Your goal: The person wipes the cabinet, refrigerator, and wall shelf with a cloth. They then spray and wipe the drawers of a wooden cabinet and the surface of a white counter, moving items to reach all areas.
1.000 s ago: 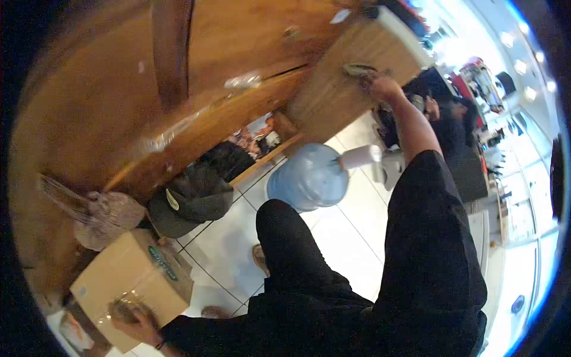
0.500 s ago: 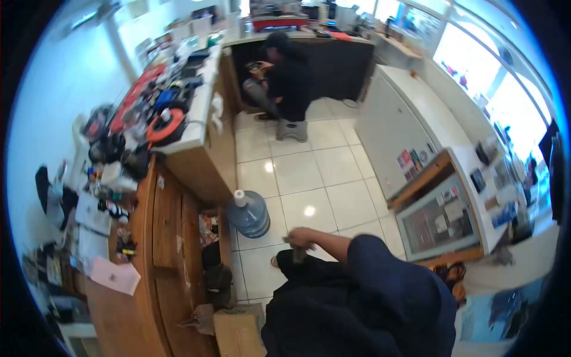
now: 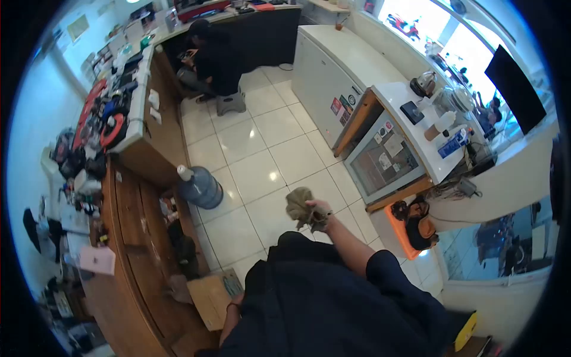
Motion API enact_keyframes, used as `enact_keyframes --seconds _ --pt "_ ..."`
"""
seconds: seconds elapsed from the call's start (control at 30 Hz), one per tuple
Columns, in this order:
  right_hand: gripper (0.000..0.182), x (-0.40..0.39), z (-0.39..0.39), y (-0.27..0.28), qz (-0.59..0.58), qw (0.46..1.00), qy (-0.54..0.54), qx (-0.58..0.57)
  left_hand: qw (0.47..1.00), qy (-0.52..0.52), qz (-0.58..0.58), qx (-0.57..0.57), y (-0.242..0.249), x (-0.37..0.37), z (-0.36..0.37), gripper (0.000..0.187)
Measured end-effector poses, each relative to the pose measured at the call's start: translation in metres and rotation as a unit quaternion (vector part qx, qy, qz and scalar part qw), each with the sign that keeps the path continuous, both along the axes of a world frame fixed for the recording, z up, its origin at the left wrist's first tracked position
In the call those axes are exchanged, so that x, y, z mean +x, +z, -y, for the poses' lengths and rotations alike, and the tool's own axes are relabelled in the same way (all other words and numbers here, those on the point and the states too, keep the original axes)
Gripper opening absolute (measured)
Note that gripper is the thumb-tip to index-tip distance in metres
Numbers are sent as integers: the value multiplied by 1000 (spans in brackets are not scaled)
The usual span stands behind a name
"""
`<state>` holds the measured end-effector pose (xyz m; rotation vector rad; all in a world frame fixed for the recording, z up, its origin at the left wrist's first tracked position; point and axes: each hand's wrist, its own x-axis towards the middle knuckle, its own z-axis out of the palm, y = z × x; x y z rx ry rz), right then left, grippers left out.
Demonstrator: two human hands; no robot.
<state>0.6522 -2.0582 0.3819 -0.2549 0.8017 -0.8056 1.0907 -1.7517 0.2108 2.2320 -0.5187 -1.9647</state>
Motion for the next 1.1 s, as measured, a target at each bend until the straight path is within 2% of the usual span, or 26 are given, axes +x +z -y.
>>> enact_keyframes --seconds 0.03,0.07,0.1,0.17,0.27,0.3,0.33,0.37,0.4,0.43,0.47,0.53,0.57,0.6,0.63,0.67,0.7,0.73,0.8,0.87,1.0,1.03,1.07,1.1 --pt "52 12 -14 13 69 997 22 -21 999 31 -2 -20 10 -8 -7 58" --pt "54 17 -25 3 94 994 44 45 997 67 -4 -47 21 -16 -13 55" --pt "54 27 -38 22 142 986 86 16 992 99 -6 -74 33 -27 -18 52" --pt "46 34 -59 30 162 975 152 11 976 169 -16 -132 55 -55 -31 47" --pt "38 31 -75 18 -101 974 178 94 923 305 -64 -225 90 -111 -66 40" --pt "32 22 -74 3 -129 960 242 60 886 364 -109 -267 104 -133 -80 39" --pt "33 5 -73 -19 -149 954 261 -3 831 428 -172 -312 115 -157 -94 37" --pt "37 4 -77 31 -141 939 312 25 795 469 -187 -336 123 -183 -108 36" --pt "43 -8 -74 18 -128 939 320 -7 793 493 -140 -329 129 -211 -121 36" --pt "44 -24 -75 0 -54 949 309 -18 865 429 12 -259 120 -230 -141 41" --pt "44 -35 -76 -7 -64 957 282 -16 854 490 42 -168 142 -263 -140 47" --pt "45 -68 -95 -10 -90 964 250 16 820 536 76 -186 88 -335 -178 50" --pt "44 -71 -110 -2 -126 966 226 28 862 429 165 -216 74 -355 -203 43" --pt "43 -94 -122 -9 -138 964 222 37 878 332 203 -279 56 -384 -233 32" --pt "43 -112 -136 -14 -137 964 220 57 880 226 238 -344 47 -392 -253 24" --pt "43 -129 -150 -21 -135 964 216 73 856 385 163 -303 51 -389 -266 22" --pt "42 -143 -166 -30 -152 959 226 79 804 531 81 -255 58 -385 -277 24" --pt "42 -157 -181 -38 -182 949 240 87 724 660 -6 -200 66 -383 -289 29" --pt "41 -183 -203 -61 -218 938 243 117 695 700 41 -159 73 -379 -311 34" --pt "41 -178 -227 -59 -195 929 285 133 670 731 62 -110 92 -363 -324 37" --pt "42 -138 -263 -56 -243 919 278 137 663 736 70 -118 72 -337 -360 37" --pt "42 -118 -270 -56 -229 924 278 125 738 663 59 -109 30 -330 -381 37" --pt "42 -101 -277 -55 -212 931 275 111 750 627 139 -159 20 -325 -383 36" --pt "42 -86 -288 -55 -197 938 268 99 734 665 85 -111 32 -310 -380 31"
